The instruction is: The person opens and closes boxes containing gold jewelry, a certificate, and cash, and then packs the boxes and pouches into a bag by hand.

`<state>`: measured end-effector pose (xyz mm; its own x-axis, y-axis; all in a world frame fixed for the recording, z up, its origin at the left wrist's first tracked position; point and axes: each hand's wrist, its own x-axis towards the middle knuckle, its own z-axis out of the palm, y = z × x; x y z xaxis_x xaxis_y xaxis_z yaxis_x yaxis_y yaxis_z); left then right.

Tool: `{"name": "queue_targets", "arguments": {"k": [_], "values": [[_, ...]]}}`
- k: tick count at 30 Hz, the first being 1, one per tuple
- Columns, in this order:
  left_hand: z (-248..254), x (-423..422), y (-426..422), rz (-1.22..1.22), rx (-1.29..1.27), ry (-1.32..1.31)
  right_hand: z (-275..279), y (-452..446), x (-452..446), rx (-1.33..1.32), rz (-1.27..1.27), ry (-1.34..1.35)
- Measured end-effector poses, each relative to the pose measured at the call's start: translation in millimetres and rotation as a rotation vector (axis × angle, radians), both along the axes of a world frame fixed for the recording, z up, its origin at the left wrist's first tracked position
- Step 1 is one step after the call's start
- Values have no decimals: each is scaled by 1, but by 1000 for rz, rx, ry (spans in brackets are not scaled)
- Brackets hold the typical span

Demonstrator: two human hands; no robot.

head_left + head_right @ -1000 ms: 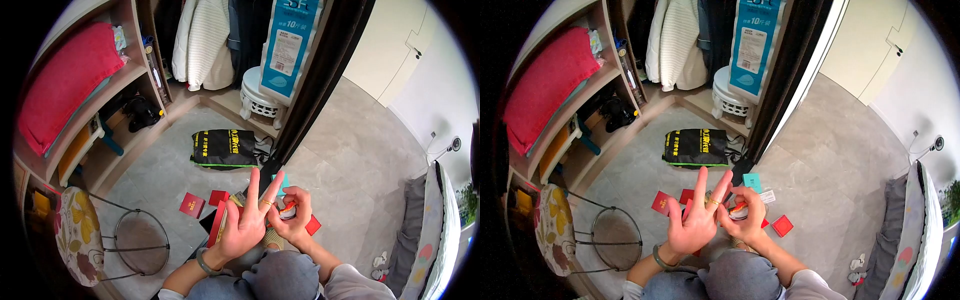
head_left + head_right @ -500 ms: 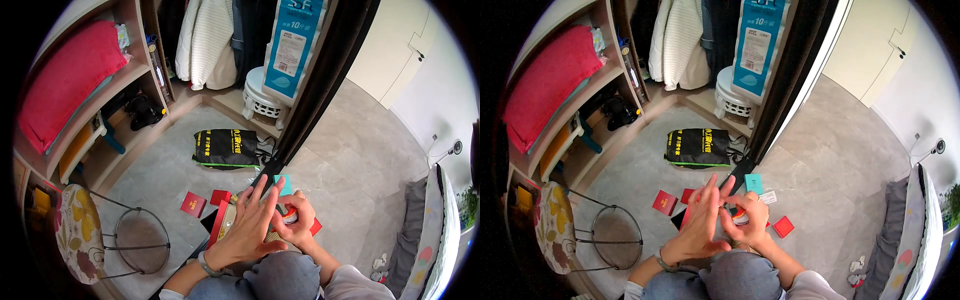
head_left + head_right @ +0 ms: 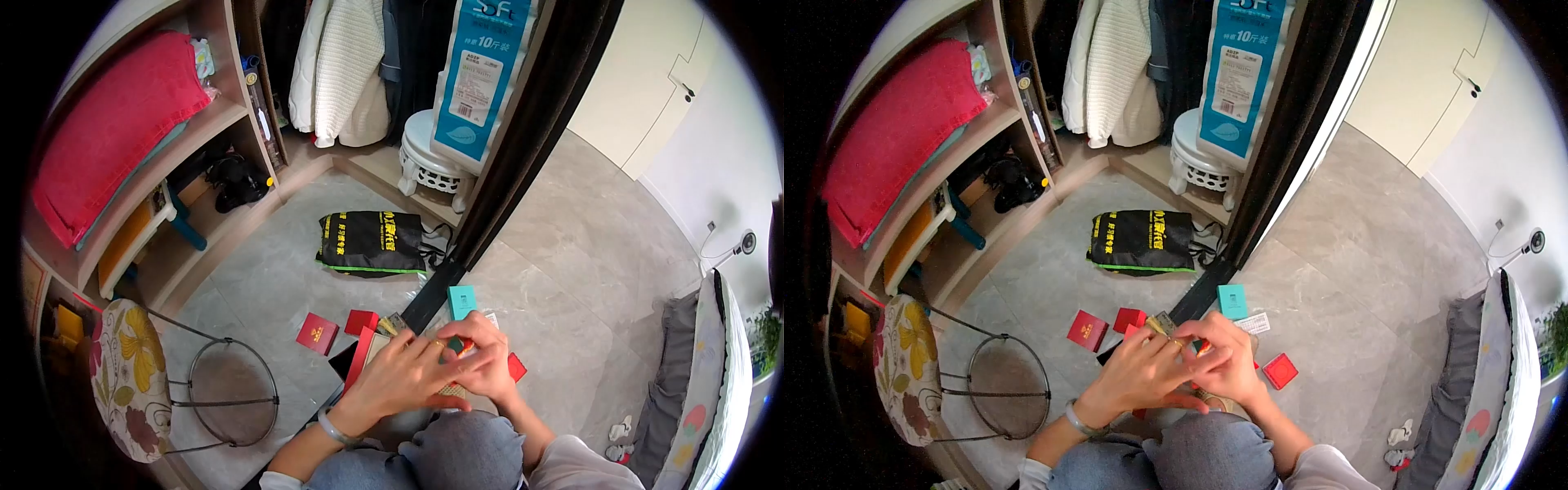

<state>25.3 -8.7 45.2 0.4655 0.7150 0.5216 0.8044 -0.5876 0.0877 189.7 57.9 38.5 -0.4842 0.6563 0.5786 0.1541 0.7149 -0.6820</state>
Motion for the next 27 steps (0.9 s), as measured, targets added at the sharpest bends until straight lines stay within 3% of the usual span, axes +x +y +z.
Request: {"name": "queue_targets", "arguments": {"k": [1, 3, 7, 9, 10, 12, 23, 25, 26, 27], "values": [[-3, 0, -1, -40, 45, -39, 1, 4, 5, 0, 0, 2], [-5, -1, -5, -110, 81, -136, 4, 11, 12, -212, 349, 33], [-7, -1, -7, -215, 73, -261, 13, 15, 13, -289, 510, -16], [-4, -4, -9, -247, -138, -349, 4, 13, 10, -372, 555, 35], [-6, -3, -7, -248, -138, -349, 3, 11, 9, -372, 554, 35], [-8, -2, -3, -248, -106, -604, 1, 5, 5, -441, 471, 18], [-12, -2, -4, -20, -291, -768, 0, -5, -8, -264, 291, -48], [-9, -1, -4, 31, -493, -1089, -6, -9, -10, -313, 198, 4], [-10, 0, -2, 32, -493, -1089, -9, -9, -11, -362, 104, 56], [-14, 2, 2, -22, -519, -1277, -13, -7, -17, -244, 52, 105]]}}
